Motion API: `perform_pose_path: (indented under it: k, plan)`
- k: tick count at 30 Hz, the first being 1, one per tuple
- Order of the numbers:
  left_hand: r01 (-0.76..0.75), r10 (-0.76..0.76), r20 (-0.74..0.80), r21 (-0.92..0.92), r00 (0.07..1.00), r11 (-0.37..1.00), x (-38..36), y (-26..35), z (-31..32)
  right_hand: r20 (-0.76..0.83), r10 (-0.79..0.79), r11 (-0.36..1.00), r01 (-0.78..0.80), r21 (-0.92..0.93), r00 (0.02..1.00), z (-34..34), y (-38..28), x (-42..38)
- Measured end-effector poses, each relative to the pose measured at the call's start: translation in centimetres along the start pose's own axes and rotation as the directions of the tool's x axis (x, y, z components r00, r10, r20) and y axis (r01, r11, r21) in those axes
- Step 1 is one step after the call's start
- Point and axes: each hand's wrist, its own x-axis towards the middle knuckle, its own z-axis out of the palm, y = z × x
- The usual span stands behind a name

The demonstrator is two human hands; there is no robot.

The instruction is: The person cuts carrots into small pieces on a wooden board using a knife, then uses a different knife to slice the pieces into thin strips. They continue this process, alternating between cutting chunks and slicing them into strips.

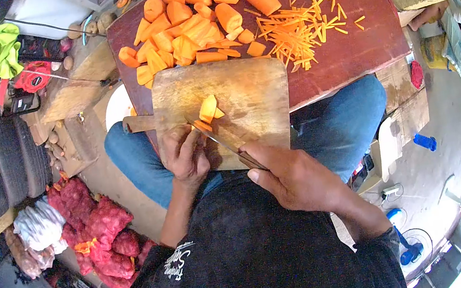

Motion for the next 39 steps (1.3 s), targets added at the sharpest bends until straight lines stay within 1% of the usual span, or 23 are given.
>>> perform_pose_path:
  k: [3,6,12,15,18,21,23,24,26,27,29,30,32,36,39]
  plan:
    - [-0.015,0.015,0.003,-0.019,1.000,1.000,0.0,0.0,0.0,0.032,0.079,0.997,-0.078,-0.006,0.996,-0.2,-0.9,-0.2]
    - [-0.022,0.023,0.026,-0.050,0.999,0.999,-0.1,-0.1,-0.2,0.069,0.108,0.994,-0.107,-0.027,0.992,-0.5,-1.6,-0.4]
    - [-0.065,0.066,0.025,-0.023,0.998,0.998,0.1,-0.2,-0.1,0.083,0.104,0.994,-0.101,-0.049,0.991,-0.1,-1.6,-0.4]
    - [-0.053,0.054,0.020,-0.027,0.998,0.998,0.1,-0.1,-0.4,0.045,0.044,0.999,-0.044,-0.015,0.998,0.8,-0.4,0.9]
    - [-0.029,0.029,-0.006,-0.070,1.000,0.997,-0.3,-0.4,-0.2,0.087,0.089,0.993,-0.081,-0.086,0.992,2.5,1.5,2.9]
    - [-0.028,0.027,-0.016,-0.067,1.000,0.997,-0.5,-0.3,-0.2,0.081,0.004,0.995,0.004,-0.102,0.997,2.9,3.0,3.8]
    - [-0.040,0.037,-0.044,-0.058,0.998,0.998,-0.6,-0.4,0.2,0.050,-0.019,0.997,0.023,-0.071,0.999,2.8,2.9,3.5]
    - [-0.009,0.006,-0.037,-0.070,0.999,0.998,-0.5,-0.4,0.3,0.034,-0.030,0.998,0.032,-0.063,0.999,2.4,2.7,3.5]
    - [0.070,-0.072,-0.017,-0.085,0.997,0.994,-0.9,0.1,0.0,0.012,-0.008,1.000,0.009,-0.011,1.000,1.4,1.2,2.9]
    - [0.062,-0.064,-0.021,-0.079,0.998,0.995,-1.0,0.1,-0.1,0.003,0.001,1.000,-0.001,0.017,1.000,0.9,0.3,2.6]
    - [0.036,-0.038,-0.030,-0.071,0.999,0.997,-0.7,0.0,-0.1,0.012,0.002,1.000,-0.002,-0.020,1.000,0.3,-0.7,2.1]
    - [0.029,-0.031,-0.038,-0.070,0.999,0.997,-0.5,0.0,-0.1,0.014,0.004,0.999,-0.004,-0.040,1.000,0.1,-1.0,1.9]
    - [0.018,-0.022,-0.050,-0.071,0.998,0.997,-0.4,0.1,0.0,0.033,0.018,1.000,-0.017,-0.021,0.999,0.1,-1.1,1.6]
    - [0.001,-0.002,-0.032,-0.049,0.999,0.999,-0.2,0.0,-0.3,0.085,0.044,0.999,-0.044,-0.012,0.995,0.2,-1.3,1.3]
    - [-0.007,0.005,-0.034,-0.052,0.999,0.999,-0.2,0.0,-0.3,0.099,0.118,0.992,-0.114,-0.045,0.988,0.6,-1.6,1.3]
